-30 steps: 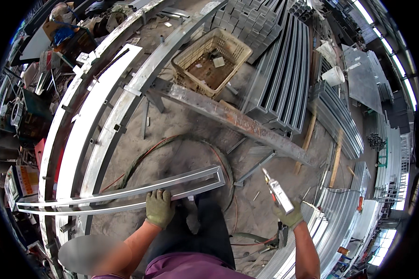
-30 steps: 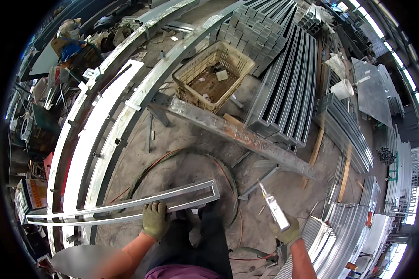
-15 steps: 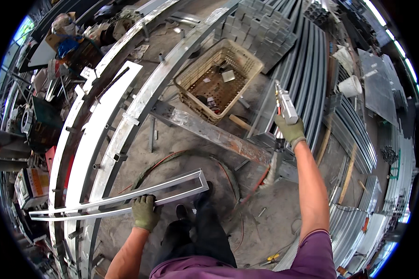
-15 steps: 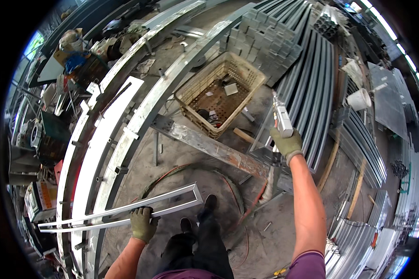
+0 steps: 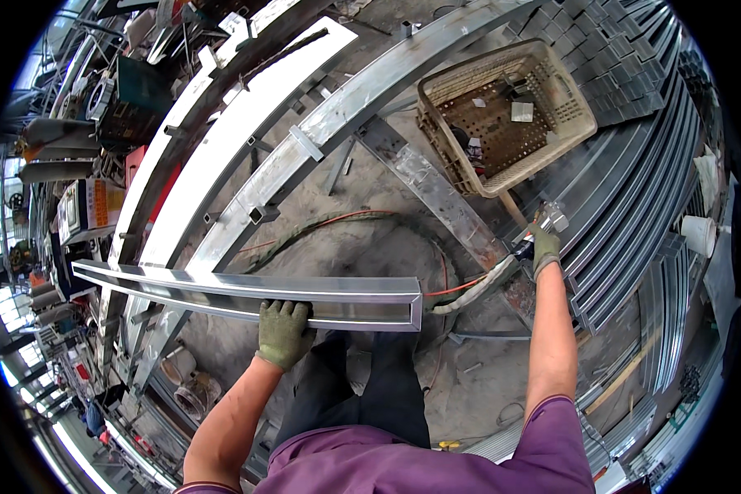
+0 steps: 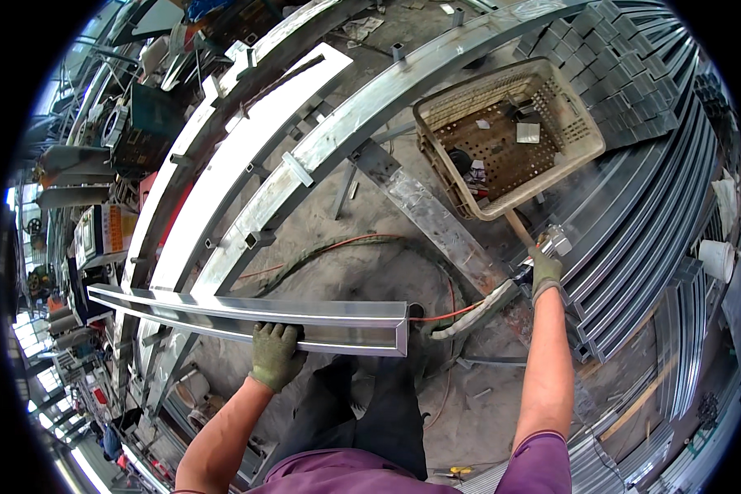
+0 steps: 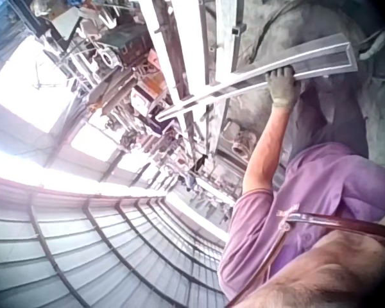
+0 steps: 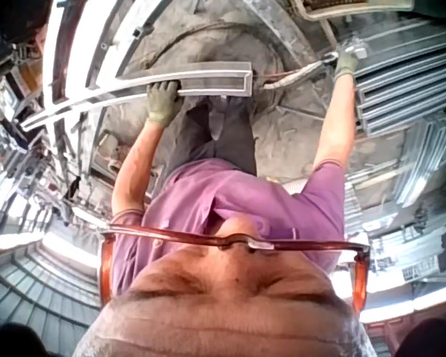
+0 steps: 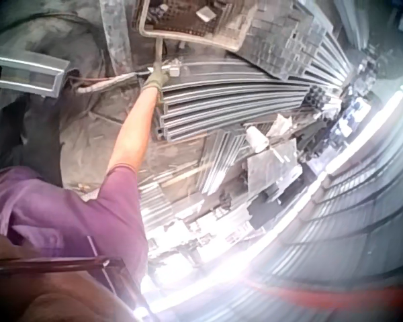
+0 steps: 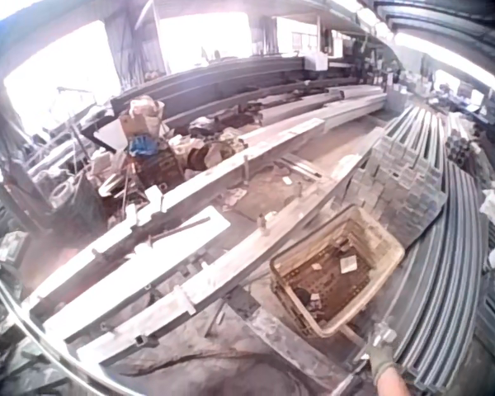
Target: The person welds aluminum profiles together using a handheld welding torch, then moves the assembled frame to a workbench and attaches a small metal bracket. The person welds the bracket to the frame and then places the finished assembly aside.
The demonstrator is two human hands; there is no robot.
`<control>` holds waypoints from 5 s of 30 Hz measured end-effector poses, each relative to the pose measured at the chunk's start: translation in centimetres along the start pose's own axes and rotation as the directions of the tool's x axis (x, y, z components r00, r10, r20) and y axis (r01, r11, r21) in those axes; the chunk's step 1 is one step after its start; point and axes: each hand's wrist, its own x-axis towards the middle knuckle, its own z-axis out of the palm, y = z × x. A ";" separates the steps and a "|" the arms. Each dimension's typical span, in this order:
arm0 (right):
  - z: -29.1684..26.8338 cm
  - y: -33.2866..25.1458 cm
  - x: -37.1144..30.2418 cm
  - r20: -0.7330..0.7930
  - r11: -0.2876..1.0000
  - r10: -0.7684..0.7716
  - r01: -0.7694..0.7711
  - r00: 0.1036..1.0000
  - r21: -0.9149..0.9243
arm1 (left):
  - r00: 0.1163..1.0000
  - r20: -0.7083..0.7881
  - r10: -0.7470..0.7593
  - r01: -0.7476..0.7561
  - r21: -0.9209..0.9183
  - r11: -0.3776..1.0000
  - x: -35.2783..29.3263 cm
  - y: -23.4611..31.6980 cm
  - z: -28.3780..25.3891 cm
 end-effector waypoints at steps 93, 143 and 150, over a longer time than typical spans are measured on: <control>5.8 23.8 -57.2 0.512 0.173 0.046 0.499 0.857 -0.850 | 0.968 0.252 -0.007 0.226 -0.855 0.467 -20.3 -37.8 8.4; -70.1 41.5 -46.5 -0.074 0.465 -0.330 0.095 0.941 -0.880 | 0.400 0.651 0.645 0.917 -0.289 -0.276 -29.0 32.4 19.0; -81.4 40.1 -37.9 -0.083 0.435 -0.375 0.096 0.923 -0.895 | 0.550 0.792 0.267 0.830 -0.480 -0.284 -30.1 50.5 20.3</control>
